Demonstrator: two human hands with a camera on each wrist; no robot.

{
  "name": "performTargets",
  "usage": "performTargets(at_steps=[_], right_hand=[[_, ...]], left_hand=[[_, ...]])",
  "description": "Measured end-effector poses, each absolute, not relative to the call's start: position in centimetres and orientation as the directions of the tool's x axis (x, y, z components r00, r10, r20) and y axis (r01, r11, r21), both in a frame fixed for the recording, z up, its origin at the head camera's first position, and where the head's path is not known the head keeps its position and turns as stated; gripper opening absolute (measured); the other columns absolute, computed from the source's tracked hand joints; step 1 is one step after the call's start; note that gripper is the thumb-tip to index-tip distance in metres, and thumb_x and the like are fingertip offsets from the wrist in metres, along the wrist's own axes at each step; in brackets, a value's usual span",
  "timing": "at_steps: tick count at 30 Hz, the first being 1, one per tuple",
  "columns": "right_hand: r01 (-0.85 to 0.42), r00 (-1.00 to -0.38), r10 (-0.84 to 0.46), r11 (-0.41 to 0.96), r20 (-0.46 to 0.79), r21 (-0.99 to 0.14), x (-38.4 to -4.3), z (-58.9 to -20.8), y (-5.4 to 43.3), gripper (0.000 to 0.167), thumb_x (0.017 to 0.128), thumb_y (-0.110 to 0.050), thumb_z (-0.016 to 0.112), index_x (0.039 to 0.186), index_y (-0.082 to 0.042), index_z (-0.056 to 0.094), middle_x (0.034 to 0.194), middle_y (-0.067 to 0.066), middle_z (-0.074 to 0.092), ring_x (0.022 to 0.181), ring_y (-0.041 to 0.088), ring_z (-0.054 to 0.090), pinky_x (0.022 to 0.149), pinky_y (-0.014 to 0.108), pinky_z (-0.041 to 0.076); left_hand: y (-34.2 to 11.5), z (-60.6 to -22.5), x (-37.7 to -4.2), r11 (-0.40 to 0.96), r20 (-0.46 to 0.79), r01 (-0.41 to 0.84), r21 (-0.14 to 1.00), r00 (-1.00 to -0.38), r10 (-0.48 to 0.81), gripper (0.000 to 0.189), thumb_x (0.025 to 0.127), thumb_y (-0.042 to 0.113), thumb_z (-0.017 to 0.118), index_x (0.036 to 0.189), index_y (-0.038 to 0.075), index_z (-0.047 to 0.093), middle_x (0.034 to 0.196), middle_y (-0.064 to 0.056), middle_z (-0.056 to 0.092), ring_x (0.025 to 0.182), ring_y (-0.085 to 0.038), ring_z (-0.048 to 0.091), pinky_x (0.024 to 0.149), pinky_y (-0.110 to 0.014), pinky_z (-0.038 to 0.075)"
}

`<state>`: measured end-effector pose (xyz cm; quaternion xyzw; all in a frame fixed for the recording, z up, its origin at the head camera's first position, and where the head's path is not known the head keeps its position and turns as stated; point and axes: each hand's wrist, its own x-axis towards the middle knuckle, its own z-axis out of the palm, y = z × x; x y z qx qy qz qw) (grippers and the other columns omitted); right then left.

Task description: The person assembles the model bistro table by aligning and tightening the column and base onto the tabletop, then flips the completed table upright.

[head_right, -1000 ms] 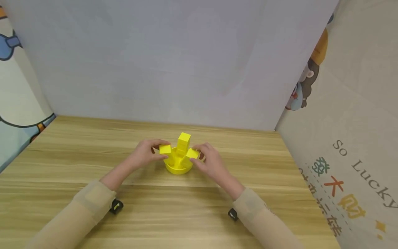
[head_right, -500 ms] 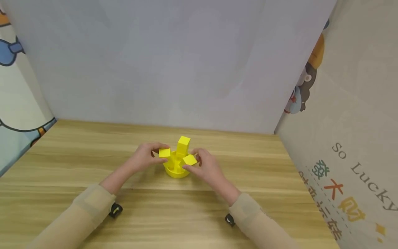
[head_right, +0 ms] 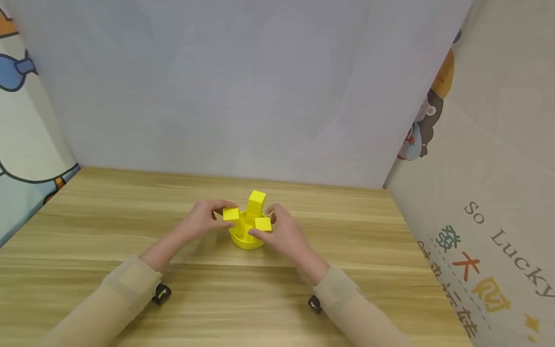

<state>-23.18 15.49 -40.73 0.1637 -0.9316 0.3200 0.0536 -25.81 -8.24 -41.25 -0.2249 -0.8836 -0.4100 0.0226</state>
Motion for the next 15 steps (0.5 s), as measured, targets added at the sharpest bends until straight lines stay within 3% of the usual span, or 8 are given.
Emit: performTargets(at_steps=[3,7,11,15], right_hand=[[-0.438,-0.898,-0.358,0.676,0.256,-0.592,-23.4,-40.8,16.1,0.066,0.077,-0.043,0.076,0.128,-0.011,0.050,0.107,0.008,0.057,0.092,0.024,0.056,0.074,0.036,0.050],[-0.618,-0.780,-0.517,0.547,0.352,-0.565,-23.7,-40.5,17.0,0.060,0.082,-0.025,0.074,0.133,-0.008,0.048,0.126,0.011,0.054,0.112,0.030,0.053,0.092,0.046,0.047],[-0.735,-0.667,-0.626,0.467,0.404,-0.491,-23.9,-40.3,17.8,0.050,0.084,-0.011,0.068,0.131,-0.006,0.051,0.131,0.008,0.053,0.119,0.025,0.051,0.100,0.044,0.043],[-0.776,-0.616,-0.675,0.434,0.406,-0.457,-24.1,-40.3,18.3,0.046,0.084,-0.004,0.064,0.128,-0.006,0.054,0.129,0.007,0.056,0.120,0.023,0.052,0.102,0.042,0.041]], left_hand=[[-8.2,-41.3,-25.8,0.559,0.225,0.416,0.717,-0.898,0.379,0.044,0.079,0.017,0.078,0.120,0.008,0.064,0.112,-0.008,0.067,0.093,-0.021,0.061,0.082,-0.039,0.053],[-8.2,-41.3,-25.8,0.563,0.223,0.411,0.717,-0.901,0.373,0.044,0.078,0.018,0.078,0.119,0.008,0.065,0.112,-0.008,0.067,0.093,-0.021,0.061,0.082,-0.038,0.052],[-8.1,-41.2,-25.8,0.568,0.218,0.408,0.715,-0.902,0.374,0.044,0.079,0.018,0.078,0.120,0.008,0.064,0.114,-0.008,0.066,0.094,-0.021,0.060,0.081,-0.037,0.052],[-8.1,-41.2,-25.7,0.575,0.196,0.387,0.721,-0.909,0.367,0.044,0.079,0.019,0.077,0.120,0.009,0.064,0.113,-0.007,0.066,0.094,-0.021,0.060,0.080,-0.035,0.052]])
